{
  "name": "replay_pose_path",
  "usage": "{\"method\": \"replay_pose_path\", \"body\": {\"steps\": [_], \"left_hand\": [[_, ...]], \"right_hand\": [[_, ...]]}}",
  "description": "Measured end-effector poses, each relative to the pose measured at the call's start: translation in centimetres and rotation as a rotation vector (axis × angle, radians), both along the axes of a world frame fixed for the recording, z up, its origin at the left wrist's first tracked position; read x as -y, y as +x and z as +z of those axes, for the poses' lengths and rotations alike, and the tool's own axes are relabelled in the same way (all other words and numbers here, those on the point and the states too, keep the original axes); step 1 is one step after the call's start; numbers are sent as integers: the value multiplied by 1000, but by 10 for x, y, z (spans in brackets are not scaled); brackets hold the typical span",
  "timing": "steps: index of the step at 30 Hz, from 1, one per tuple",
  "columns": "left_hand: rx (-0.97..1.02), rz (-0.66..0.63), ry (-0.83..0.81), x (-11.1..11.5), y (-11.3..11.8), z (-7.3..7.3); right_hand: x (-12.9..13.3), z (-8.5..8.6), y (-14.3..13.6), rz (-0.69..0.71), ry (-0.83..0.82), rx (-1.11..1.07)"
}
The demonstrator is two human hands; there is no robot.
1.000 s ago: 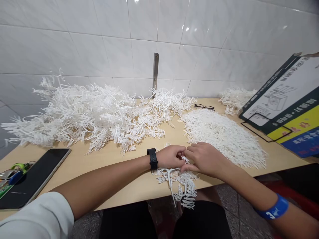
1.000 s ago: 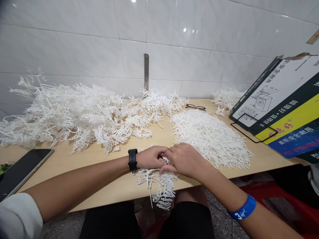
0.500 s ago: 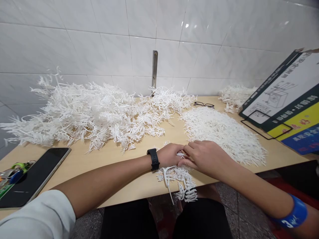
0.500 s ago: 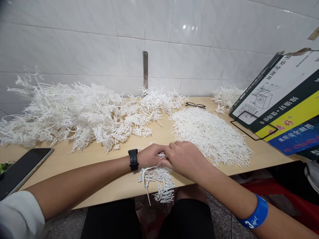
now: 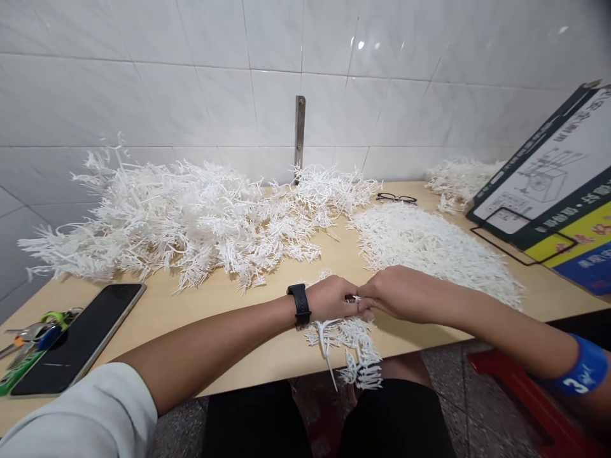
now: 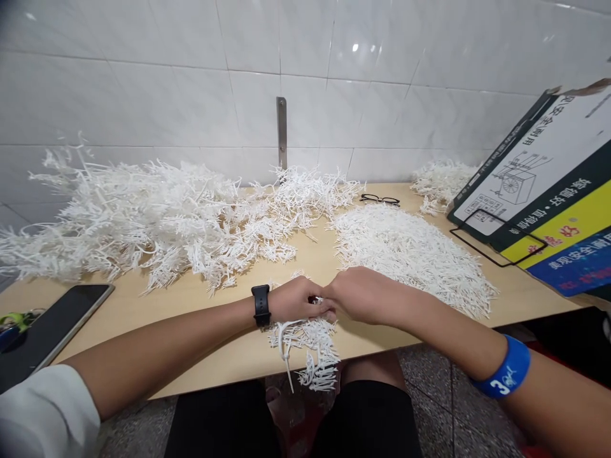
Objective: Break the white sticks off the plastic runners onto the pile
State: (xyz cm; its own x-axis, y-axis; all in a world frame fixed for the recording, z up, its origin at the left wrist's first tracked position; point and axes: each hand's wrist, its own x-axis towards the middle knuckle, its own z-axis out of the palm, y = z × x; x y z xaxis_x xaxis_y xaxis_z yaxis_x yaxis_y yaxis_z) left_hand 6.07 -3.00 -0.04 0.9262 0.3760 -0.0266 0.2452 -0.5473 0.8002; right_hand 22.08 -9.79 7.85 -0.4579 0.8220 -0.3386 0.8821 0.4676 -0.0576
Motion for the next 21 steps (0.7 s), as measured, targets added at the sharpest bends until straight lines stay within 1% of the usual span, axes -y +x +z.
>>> {"method": "replay_pose_path", "body": {"steps": [3,6,10,12,14,16,17,19,20,21], "left_hand": [[-5,-61,-21,-1,-1,-3],[-22,-96,-69,-2,3,-1],[-29,-102,-126,-2,7,4],[-18,-122,-150,-2,6,5],[-1,-144,-161,-4,3,4],[26,-166,-163,-6,-1,3],[36,-168,-165,-7,-2,2],[37,-145,-181,-7,-3,2],[30,-123,-196,-7,-3,2],[24,-101,-215,-7,-3,3]], "right_hand": [[-1,6,17,-32,-174,-221],[-1,5,31,-45,-308,-343],[-3,4,34,-81,-352,-392],[-5,7,37,-64,-382,-406],[-8,15,52,-39,-401,-391],[-12,25,79,-66,-341,-321],[-15,29,96,-121,-251,-250],[-22,35,127,-289,49,-21],[-26,35,139,-359,145,81],[-30,34,147,-382,232,133]]}}
